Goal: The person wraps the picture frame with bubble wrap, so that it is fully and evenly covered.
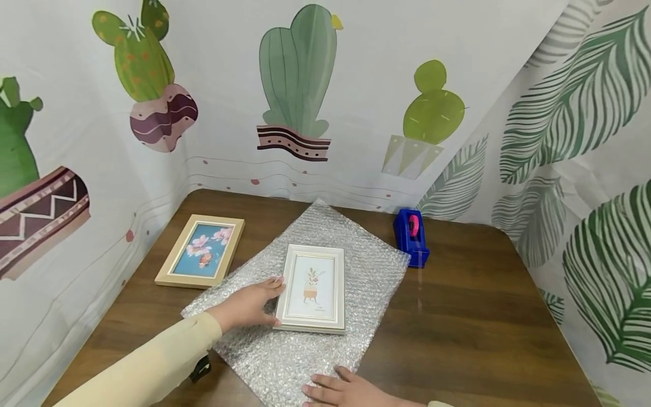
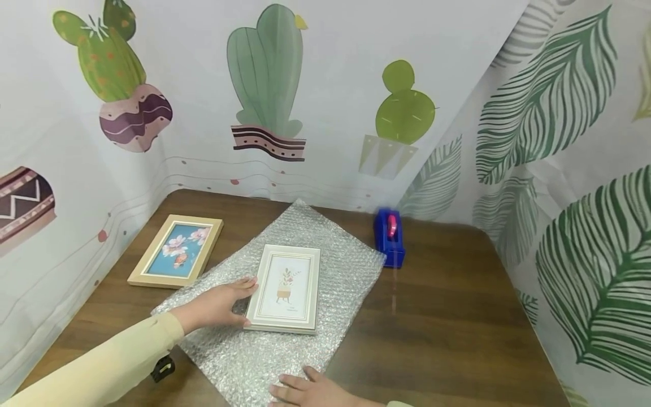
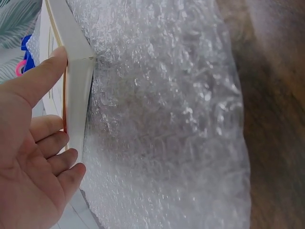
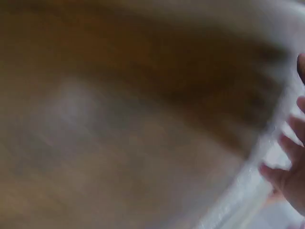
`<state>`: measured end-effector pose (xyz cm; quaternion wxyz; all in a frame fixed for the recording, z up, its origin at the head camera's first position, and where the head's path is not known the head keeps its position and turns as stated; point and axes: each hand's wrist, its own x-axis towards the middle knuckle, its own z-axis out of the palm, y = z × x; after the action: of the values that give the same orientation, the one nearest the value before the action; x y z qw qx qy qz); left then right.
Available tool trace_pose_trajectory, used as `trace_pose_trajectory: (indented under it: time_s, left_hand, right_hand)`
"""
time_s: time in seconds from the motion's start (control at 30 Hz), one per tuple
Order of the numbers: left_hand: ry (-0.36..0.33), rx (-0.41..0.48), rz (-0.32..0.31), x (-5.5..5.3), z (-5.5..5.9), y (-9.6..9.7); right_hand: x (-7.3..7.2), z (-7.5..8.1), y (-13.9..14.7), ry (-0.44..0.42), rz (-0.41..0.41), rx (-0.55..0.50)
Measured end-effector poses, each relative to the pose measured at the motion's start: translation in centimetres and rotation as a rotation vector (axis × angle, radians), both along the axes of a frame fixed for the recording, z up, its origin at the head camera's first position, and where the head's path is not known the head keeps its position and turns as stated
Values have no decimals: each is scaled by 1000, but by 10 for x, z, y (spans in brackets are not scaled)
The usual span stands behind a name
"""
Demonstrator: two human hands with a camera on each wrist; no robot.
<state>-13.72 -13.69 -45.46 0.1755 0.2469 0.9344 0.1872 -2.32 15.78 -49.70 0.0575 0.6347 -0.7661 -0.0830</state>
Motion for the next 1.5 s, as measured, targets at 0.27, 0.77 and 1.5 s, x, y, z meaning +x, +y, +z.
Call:
trace_pose_trajectory:
  time_s: [0.27,0.77,1.5]
  left_hand:
    - [2,30,9,-1,-1,3]
    - [16,49,-13,-13,2,1]
    - [-153,8,-19,-58,3,12]
  right_hand:
    - [7,-21,3,233,89,-128]
    - [-10,-4,-9,26,-232,-316]
    - [-83,38,-24,-1081,-736,-601]
